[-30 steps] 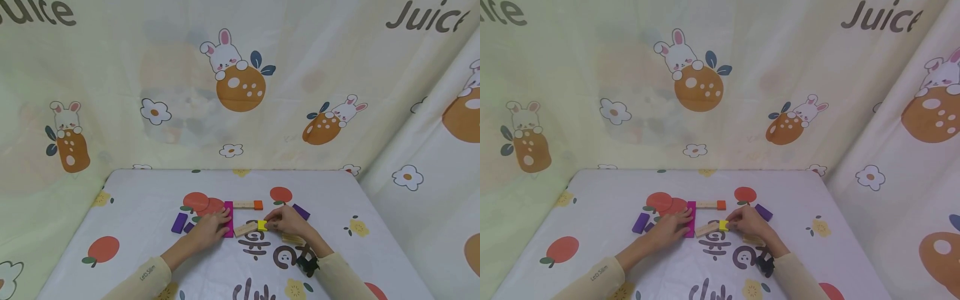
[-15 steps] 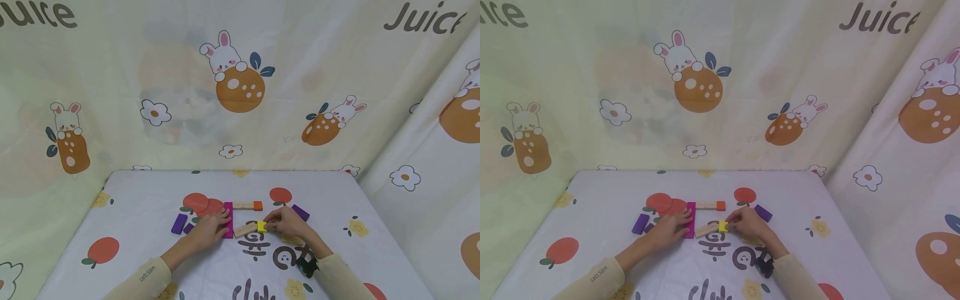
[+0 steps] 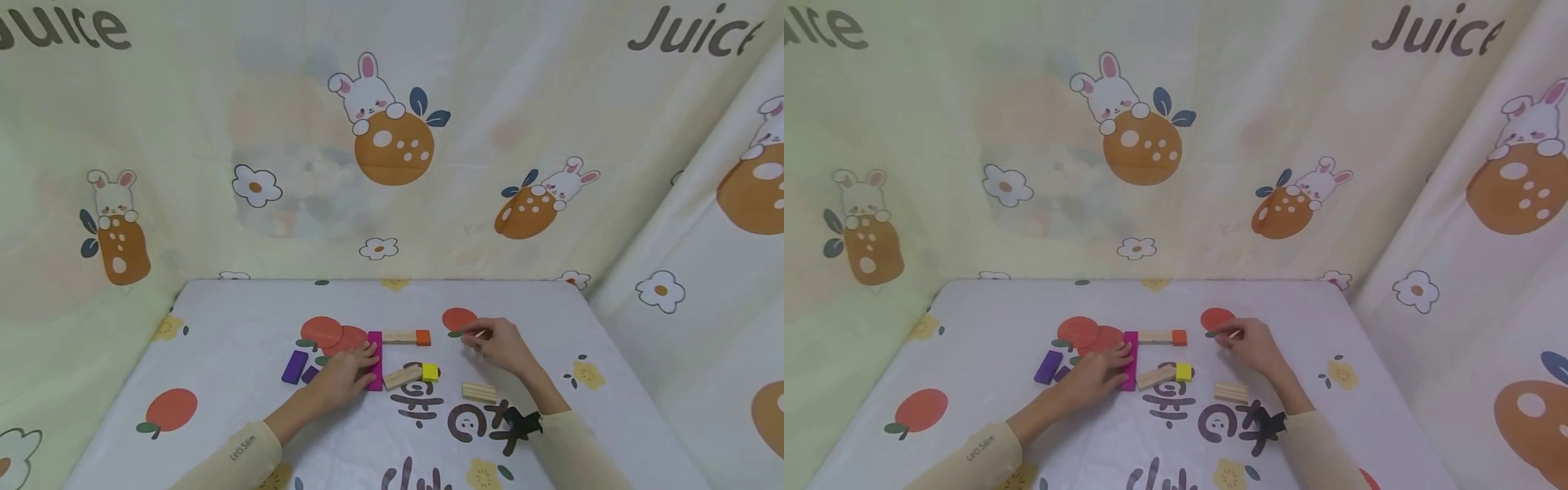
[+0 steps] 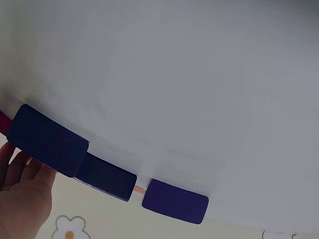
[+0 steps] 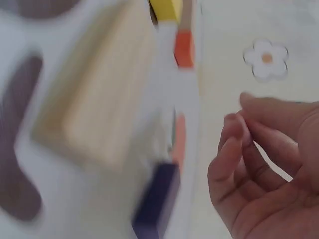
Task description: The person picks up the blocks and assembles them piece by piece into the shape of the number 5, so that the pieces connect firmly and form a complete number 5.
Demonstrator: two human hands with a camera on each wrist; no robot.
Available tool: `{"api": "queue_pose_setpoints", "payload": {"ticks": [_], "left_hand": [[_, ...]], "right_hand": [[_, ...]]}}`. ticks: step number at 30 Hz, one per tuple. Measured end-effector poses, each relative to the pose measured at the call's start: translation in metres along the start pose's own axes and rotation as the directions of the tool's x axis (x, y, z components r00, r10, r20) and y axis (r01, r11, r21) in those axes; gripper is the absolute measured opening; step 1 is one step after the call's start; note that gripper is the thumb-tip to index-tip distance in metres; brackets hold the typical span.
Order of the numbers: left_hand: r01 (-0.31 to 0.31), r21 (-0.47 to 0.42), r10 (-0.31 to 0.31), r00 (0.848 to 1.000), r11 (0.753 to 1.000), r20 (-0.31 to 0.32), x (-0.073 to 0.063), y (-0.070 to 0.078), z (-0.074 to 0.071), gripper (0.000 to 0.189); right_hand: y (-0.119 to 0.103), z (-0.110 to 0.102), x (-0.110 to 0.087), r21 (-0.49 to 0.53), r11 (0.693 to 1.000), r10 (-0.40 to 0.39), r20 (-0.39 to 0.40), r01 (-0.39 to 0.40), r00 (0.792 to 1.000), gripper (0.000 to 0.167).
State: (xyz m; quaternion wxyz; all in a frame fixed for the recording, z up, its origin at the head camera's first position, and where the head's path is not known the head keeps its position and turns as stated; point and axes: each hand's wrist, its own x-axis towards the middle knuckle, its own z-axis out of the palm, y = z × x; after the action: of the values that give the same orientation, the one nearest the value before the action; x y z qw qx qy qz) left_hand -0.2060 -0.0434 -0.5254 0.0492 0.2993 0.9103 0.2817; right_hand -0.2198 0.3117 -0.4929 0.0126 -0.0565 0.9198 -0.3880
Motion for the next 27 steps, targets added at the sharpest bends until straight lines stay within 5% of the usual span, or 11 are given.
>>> {"api": "queue_pose_setpoints", "payload": {"ticks": [5,14,21,27], "left_hand": [[0.002,0.000,-0.002,1.000,1.000,0.008,0.000,0.001,0.003,0.044],[0.007,0.003,-0.007,1.000,1.000,-0.006,0.000,0.000,0.003,0.044],[0.007,0.002,-0.007,1.000,1.000,-0.004,0.001,0.003,0.001,0.044],[0.002,-0.003,-0.002,1.000,1.000,-0.006,0.001,0.002,0.001,0.043]], "right_hand": [[0.016,-0.018,-0.003,-0.134,0.990,0.030,-0.090,-0.042,0.995,0.025],[0.038,-0.015,-0.009,-0.188,0.955,0.221,-0.052,-0.227,0.974,0.046],[0.039,-0.012,-0.009,-0.193,0.957,0.203,-0.075,-0.214,0.976,0.043],[0.012,-0.007,-0.019,-0.172,0.968,0.170,-0.086,-0.183,0.982,0.042]]}}
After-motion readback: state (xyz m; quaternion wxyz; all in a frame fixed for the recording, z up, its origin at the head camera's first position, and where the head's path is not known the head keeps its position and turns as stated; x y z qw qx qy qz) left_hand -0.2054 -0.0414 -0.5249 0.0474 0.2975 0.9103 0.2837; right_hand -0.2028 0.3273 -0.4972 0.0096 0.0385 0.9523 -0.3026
